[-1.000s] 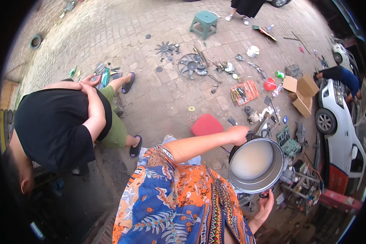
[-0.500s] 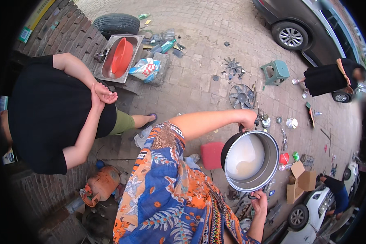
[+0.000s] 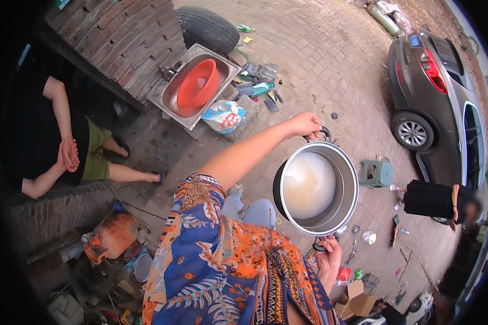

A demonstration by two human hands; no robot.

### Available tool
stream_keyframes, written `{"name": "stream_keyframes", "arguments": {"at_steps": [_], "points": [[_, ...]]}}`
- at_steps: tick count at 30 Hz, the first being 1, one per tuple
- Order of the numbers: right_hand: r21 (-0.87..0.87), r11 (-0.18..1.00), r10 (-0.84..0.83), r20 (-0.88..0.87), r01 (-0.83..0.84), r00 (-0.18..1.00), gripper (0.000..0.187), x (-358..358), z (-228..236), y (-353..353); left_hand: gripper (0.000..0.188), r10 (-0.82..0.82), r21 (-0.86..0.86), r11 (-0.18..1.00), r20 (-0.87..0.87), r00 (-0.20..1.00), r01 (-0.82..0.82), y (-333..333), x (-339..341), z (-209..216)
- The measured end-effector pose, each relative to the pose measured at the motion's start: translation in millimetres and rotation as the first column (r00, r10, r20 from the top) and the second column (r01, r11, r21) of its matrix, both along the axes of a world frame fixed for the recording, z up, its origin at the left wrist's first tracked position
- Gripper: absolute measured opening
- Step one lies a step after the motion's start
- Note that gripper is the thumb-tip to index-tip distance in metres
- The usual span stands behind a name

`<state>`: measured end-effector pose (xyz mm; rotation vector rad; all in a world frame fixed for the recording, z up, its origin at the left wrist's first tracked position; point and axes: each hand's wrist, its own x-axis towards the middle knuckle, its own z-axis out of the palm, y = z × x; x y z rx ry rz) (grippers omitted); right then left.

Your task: The person pours liquid from a pot into a sink, rinses the pot, and then washes various kitchen utensils including a ladle, strainer, bowl, and chopsticks in a large metal basin using a steel wool scrubber. The person scrubs each item thoroughly and places them aside.

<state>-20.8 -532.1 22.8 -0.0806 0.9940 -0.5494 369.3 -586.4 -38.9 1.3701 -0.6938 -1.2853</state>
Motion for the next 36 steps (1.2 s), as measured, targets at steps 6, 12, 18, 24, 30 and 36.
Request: {"name": "stream_keyframes", "arguments": {"at_steps": [6,12,18,24,30,36], "points": [[0.046,0.988,0.144,0.071,-0.147,0.987,0.051,150.7,-26.8,-80.2,0.022,0.595,0.049,0.803,-0.136,0.792,-0.594,39.2,152.9,-59.8],[0.062,0.921,0.384,0.014,-0.384,0.923,0.055,281.4,-55.5,-157.0,0.040,0.906,0.392,0.349,-0.373,0.199,-0.851,111.8,261.2,-213.8],[0.012,0.826,0.562,-0.114,-0.564,0.820,0.051,387.7,-72.4,-223.5,0.061,0.896,0.621,-0.112,-0.275,-0.350,-0.775,130.0,336.2,-338.4],[-0.013,0.775,0.607,-0.264,-0.632,0.749,0.046,449.5,-104.3,-279.9,0.055,0.620,0.761,-0.250,-0.350,-0.702,-0.599,127.3,374.7,-392.2],[0.002,0.809,0.556,-0.326,-0.588,0.764,0.045,487.4,-105.0,-292.5,0.024,0.665,0.667,-0.600,0.109,-0.739,-0.441,148.3,417.8,-382.8],[0.056,0.867,0.479,-0.365,-0.494,0.798,0.045,493.3,-102.3,-300.2,0.024,0.656,0.464,-0.461,0.752,0.062,-0.757,183.7,465.3,-329.6]]}}
